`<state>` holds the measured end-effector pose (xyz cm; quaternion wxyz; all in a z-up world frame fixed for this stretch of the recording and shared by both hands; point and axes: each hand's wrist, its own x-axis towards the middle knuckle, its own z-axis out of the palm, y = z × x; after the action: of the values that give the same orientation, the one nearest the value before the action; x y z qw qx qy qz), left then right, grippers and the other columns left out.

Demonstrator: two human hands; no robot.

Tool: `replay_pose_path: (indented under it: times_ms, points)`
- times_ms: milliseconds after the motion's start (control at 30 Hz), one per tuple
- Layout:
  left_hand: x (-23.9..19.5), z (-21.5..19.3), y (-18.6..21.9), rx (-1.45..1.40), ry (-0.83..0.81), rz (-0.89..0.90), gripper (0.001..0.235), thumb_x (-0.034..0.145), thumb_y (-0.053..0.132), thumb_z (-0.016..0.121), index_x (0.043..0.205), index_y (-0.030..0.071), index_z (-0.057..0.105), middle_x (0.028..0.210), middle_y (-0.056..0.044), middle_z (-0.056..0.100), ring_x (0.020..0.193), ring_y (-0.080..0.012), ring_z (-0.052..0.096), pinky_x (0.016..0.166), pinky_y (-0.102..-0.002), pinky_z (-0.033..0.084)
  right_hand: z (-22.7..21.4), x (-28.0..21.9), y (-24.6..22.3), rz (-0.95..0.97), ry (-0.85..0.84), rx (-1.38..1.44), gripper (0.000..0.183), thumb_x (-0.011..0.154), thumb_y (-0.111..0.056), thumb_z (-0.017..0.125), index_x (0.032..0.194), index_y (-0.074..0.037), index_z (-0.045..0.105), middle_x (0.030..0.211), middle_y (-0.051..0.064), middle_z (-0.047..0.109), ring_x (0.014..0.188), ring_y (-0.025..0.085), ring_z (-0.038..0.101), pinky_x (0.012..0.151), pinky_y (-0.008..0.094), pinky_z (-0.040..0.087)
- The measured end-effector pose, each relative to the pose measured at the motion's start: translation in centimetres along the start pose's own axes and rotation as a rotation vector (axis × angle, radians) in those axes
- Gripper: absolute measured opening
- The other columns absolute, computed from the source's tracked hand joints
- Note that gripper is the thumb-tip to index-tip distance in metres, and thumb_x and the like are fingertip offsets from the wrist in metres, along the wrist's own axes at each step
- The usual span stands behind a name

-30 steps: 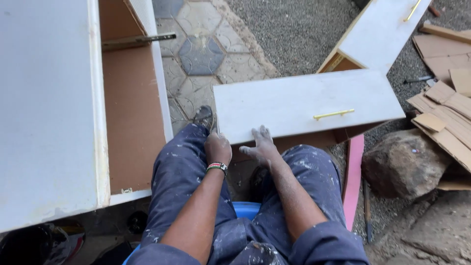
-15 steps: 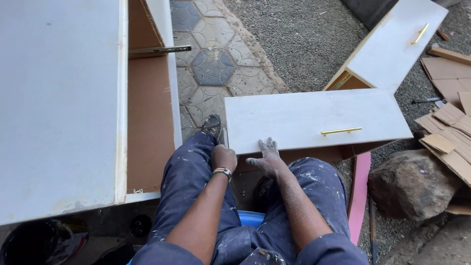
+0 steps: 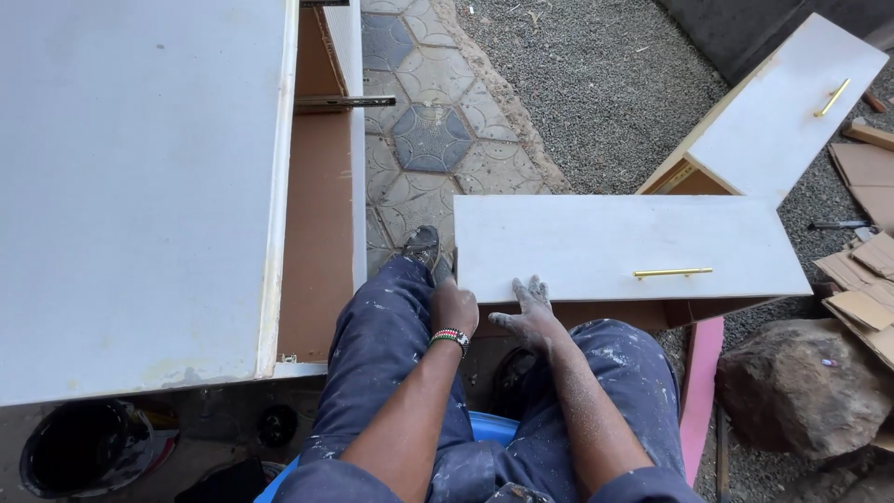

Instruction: The person sits on a low stool and sands the surface of a white drawer using a sanding block. They hold the drawer steady with their left hand while moving the sanding block back and forth with their right hand to smooth the painted surface.

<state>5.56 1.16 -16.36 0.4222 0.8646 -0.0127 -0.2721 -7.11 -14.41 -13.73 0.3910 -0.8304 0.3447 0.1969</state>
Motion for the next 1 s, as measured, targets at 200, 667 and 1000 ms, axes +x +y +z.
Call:
replay_pose_path:
  times_ms: [200,667,1000]
  points:
    - [-1.5,-2.4,4.6,-0.018,0.012,0.021,0.047,0.105,0.012,0.049,0.134,-0.008,0.081,0.132,-0.035,0.085,0.133,-0.0545,0.079,0.108,-0.065,0.070,0.1,0.5,0.3,0.008,-0.019,-0.001,0.122,0.097,-0.063,0.097,0.193,-0.025,0.032,0.202,0.027,0.008,0.186,0.047,0.002,0.151,0.062,0.017]
    - [1.6,1.2,-2.2,0.014,0.013,0.005,0.041,0.101,0.014,0.055,0.124,-0.006,0.082,0.122,-0.033,0.087,0.126,-0.0544,0.082,0.101,-0.065,0.072,-0.1,-0.3,-0.1,0.003,-0.002,0.034,0.122,0.097,-0.063,0.096,0.193,-0.022,0.034,0.201,0.028,0.009,0.186,0.048,0.002,0.151,0.064,0.018]
    - [0.6,0.1,-1.0,-0.011,0.004,-0.010,0.048,0.101,0.012,0.052,0.136,-0.003,0.081,0.130,-0.031,0.087,0.130,-0.0524,0.081,0.105,-0.064,0.071,0.3,0.0,0.1,0.004,0.017,-0.016,0.121,0.097,-0.065,0.095,0.192,-0.022,0.035,0.201,0.028,0.012,0.186,0.047,0.005,0.151,0.061,0.017]
